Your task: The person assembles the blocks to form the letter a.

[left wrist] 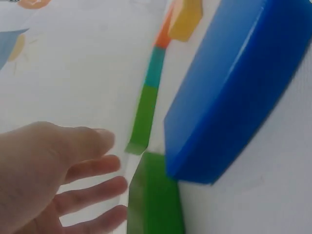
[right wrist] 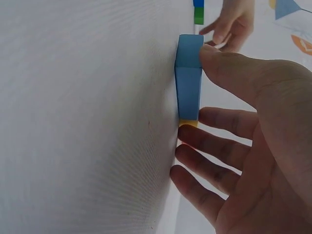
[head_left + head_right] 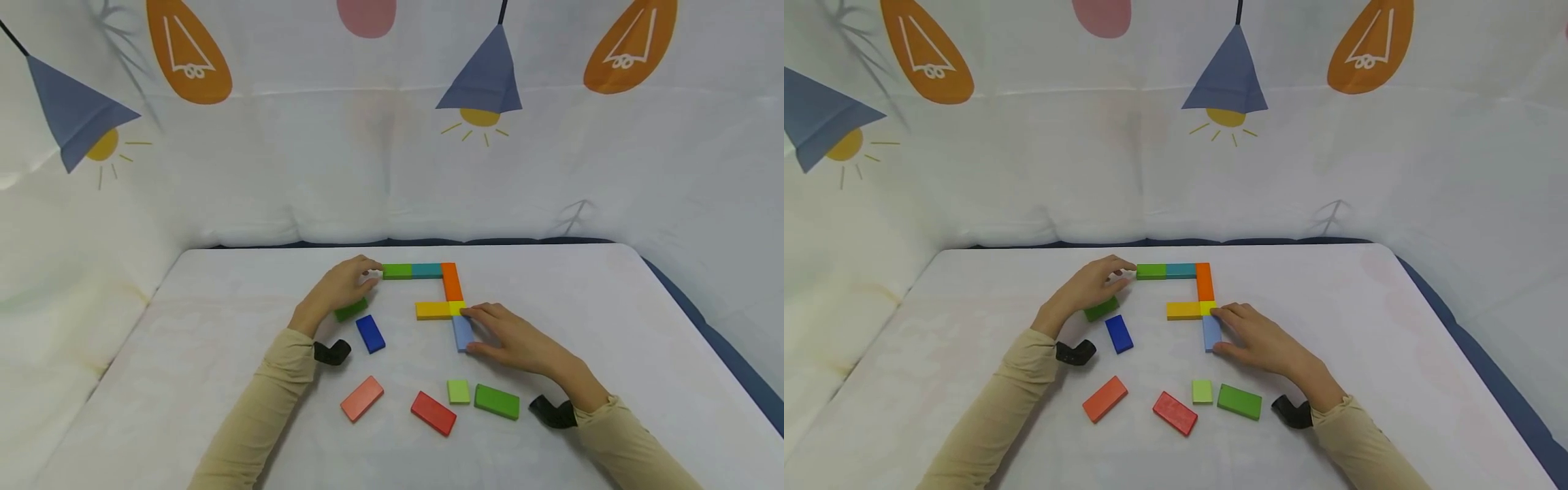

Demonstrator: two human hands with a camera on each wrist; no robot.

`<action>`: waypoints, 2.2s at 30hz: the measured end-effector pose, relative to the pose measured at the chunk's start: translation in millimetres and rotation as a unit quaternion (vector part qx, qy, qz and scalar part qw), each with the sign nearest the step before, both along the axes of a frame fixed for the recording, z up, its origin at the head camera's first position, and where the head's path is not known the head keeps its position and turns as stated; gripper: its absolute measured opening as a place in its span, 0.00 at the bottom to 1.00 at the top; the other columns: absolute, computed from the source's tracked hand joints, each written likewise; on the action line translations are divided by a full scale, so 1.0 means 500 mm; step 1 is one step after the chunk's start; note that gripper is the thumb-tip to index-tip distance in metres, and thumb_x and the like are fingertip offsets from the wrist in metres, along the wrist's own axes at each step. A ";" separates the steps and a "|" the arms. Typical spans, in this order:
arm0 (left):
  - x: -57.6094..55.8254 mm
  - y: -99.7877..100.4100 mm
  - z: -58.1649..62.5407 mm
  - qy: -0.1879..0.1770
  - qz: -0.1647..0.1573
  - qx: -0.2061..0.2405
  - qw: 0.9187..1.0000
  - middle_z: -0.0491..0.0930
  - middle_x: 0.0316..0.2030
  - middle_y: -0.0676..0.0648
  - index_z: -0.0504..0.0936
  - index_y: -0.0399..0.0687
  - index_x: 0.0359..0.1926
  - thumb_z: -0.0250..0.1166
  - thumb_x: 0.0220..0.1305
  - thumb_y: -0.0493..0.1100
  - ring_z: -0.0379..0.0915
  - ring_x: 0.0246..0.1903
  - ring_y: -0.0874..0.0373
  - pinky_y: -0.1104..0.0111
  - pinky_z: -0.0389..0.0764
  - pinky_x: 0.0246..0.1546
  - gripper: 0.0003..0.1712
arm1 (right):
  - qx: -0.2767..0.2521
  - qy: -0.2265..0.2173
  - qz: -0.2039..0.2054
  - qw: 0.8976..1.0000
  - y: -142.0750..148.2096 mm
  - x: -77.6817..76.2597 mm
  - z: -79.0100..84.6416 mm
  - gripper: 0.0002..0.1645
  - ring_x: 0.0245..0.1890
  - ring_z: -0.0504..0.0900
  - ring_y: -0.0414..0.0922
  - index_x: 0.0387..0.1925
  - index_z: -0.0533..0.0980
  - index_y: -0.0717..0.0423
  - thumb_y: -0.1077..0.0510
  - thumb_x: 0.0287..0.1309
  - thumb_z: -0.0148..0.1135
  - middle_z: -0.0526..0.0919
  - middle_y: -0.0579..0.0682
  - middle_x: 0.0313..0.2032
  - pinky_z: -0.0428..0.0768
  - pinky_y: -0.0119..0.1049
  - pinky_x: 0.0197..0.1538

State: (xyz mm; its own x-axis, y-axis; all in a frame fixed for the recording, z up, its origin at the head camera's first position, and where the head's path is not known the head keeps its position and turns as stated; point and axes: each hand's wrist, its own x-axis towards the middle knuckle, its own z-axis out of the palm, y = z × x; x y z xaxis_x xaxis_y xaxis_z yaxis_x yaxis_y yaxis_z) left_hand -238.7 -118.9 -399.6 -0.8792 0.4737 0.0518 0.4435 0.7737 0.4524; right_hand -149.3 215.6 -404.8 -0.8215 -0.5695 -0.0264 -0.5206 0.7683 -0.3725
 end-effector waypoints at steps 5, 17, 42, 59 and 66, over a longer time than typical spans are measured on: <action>0.013 -0.030 0.004 -0.044 -0.013 0.001 0.999 0.78 0.50 0.47 0.75 0.49 0.58 0.56 0.68 0.45 0.75 0.48 0.52 0.58 0.77 0.48 0.19 | -0.004 -0.008 0.000 1.000 0.003 0.004 -0.005 0.38 0.60 0.71 0.47 0.65 0.65 0.51 0.43 0.56 0.64 0.71 0.50 0.61 0.74 0.48 0.60; 0.035 -0.096 0.041 -0.153 -0.065 -0.033 0.986 0.76 0.48 0.43 0.73 0.47 0.60 0.59 0.65 0.53 0.74 0.47 0.51 0.59 0.75 0.48 0.26 | 0.007 0.003 0.003 1.000 0.002 0.003 -0.004 0.39 0.59 0.71 0.48 0.66 0.65 0.52 0.43 0.56 0.64 0.71 0.51 0.61 0.74 0.48 0.59; 0.015 -0.092 0.034 -0.152 -0.068 -0.032 0.985 0.77 0.45 0.42 0.74 0.46 0.56 0.69 0.56 0.43 0.72 0.46 0.50 0.56 0.74 0.51 0.26 | -0.007 -0.049 -0.021 0.999 0.013 -0.020 0.007 0.43 0.64 0.65 0.51 0.68 0.61 0.55 0.43 0.56 0.64 0.64 0.55 0.65 0.69 0.51 0.64; 0.003 -0.088 0.016 -0.112 -0.089 -0.013 0.990 0.77 0.47 0.44 0.75 0.48 0.56 0.68 0.58 0.43 0.73 0.48 0.50 0.56 0.75 0.52 0.24 | -0.032 -0.070 -0.002 0.997 0.022 -0.028 -0.006 0.43 0.65 0.64 0.53 0.68 0.61 0.55 0.40 0.57 0.61 0.61 0.55 0.67 0.68 0.54 0.64; -0.002 -0.084 0.008 -0.097 -0.095 -0.007 0.991 0.78 0.47 0.45 0.76 0.49 0.56 0.67 0.59 0.44 0.74 0.47 0.51 0.58 0.76 0.51 0.23 | -0.023 -0.066 -0.004 0.998 0.021 -0.031 -0.006 0.40 0.65 0.64 0.50 0.67 0.63 0.52 0.40 0.58 0.60 0.62 0.53 0.67 0.68 0.51 0.64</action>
